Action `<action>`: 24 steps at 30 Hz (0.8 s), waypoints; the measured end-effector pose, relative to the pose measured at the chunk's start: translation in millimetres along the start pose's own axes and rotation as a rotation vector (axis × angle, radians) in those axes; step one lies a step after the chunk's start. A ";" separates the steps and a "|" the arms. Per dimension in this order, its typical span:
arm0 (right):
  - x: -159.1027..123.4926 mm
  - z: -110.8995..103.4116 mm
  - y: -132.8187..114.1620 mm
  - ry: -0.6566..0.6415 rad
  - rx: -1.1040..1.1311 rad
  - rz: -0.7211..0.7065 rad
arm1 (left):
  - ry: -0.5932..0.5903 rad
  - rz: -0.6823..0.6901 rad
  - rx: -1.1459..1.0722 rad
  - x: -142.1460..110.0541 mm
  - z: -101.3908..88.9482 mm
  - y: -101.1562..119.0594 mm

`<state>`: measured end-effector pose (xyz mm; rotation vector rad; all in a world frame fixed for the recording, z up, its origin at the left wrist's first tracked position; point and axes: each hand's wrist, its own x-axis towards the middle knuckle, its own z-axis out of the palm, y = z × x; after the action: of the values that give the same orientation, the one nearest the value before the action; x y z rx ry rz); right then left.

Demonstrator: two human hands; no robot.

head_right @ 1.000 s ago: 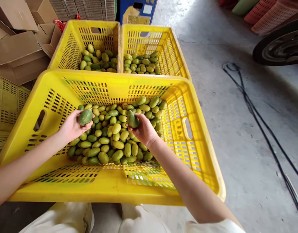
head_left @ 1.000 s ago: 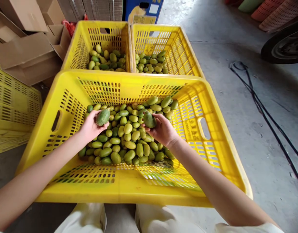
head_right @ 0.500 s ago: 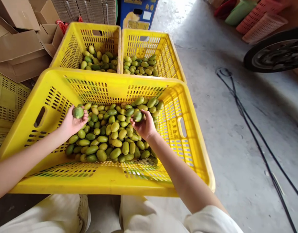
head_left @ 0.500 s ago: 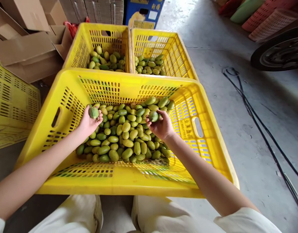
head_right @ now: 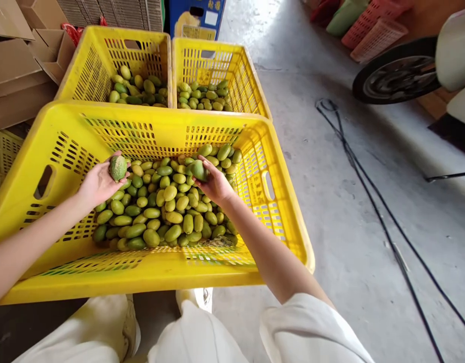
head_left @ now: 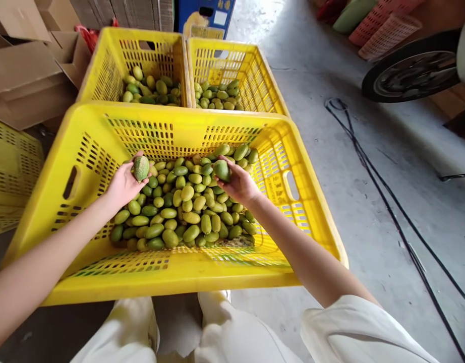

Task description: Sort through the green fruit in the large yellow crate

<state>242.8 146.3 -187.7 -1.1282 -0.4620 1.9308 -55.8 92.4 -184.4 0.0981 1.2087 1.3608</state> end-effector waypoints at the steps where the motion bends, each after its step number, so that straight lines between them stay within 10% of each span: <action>1: 0.8 0.9 2.4 0.017 0.004 -0.011 | -0.012 0.006 0.005 -0.2 0.3 -0.1; 13: -11.1 17.9 13.3 -0.034 0.023 0.157 | -0.134 0.078 0.009 -8.5 6.4 -16.0; 24: -18.2 25.8 11.7 -0.112 0.000 0.139 | -0.083 -0.120 -0.010 -17.8 19.9 -6.0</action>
<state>220.1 127.1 -172.0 -1.0803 -0.4534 2.1231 -33.5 88.2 -169.0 0.0735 1.1205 1.2461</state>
